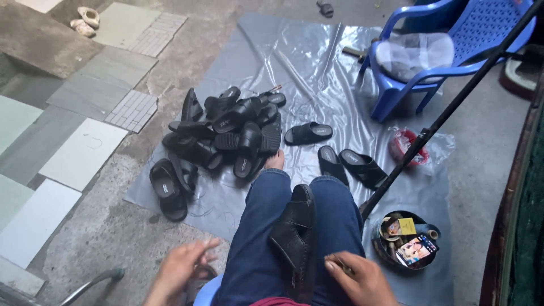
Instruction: The person sits on a blue plastic chair and sews a black slipper held on their lap. They use a needle and thread to stitch the upper part of the slipper repeatedly. A pile of similar black slippers is visible on a plastic sheet on the ground nearby.
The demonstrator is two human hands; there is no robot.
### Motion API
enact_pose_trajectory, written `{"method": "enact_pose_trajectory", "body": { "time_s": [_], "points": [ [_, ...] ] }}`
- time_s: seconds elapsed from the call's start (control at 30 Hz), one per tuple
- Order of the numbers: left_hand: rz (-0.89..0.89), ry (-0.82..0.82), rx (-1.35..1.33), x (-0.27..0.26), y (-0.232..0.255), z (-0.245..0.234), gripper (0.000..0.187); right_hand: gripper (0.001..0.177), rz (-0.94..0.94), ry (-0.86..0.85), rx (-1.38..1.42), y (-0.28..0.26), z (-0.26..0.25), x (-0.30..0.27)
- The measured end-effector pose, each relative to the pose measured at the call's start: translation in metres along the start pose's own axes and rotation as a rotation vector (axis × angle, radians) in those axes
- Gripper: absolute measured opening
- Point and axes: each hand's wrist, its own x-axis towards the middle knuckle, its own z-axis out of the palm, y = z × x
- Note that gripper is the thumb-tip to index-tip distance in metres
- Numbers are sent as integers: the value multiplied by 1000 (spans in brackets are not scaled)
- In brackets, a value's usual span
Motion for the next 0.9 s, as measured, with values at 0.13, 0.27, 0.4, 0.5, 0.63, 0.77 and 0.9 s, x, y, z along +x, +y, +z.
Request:
{"method": "enact_pose_trajectory", "body": {
  "time_s": [0.13, 0.27, 0.4, 0.5, 0.63, 0.77, 0.9],
  "points": [
    [288, 227, 1232, 9, 1, -10, 41, 27, 149, 90, 85, 1, -7, -15],
    [654, -131, 1040, -15, 23, 70, 34, 28, 72, 311, 74, -9, -15, -1],
    [907, -441, 1255, 9, 28, 129, 40, 31, 109, 276, 104, -37, -33, 42],
    [768, -529, 1482, 18, 39, 158, 44, 38, 72, 135, 99, -41, -34, 78],
    [538, -628, 1536, 40, 48, 164, 43, 42, 26, -65, 86, -33, -27, 109],
    [511, -744, 1519, 62, 42, 160, 34, 38, 133, -185, 129, -58, -41, 118],
    [350, -968, 1168, 84, 24, 150, 13, 38, 286, -246, 214, -70, -41, 121]
  ]
}}
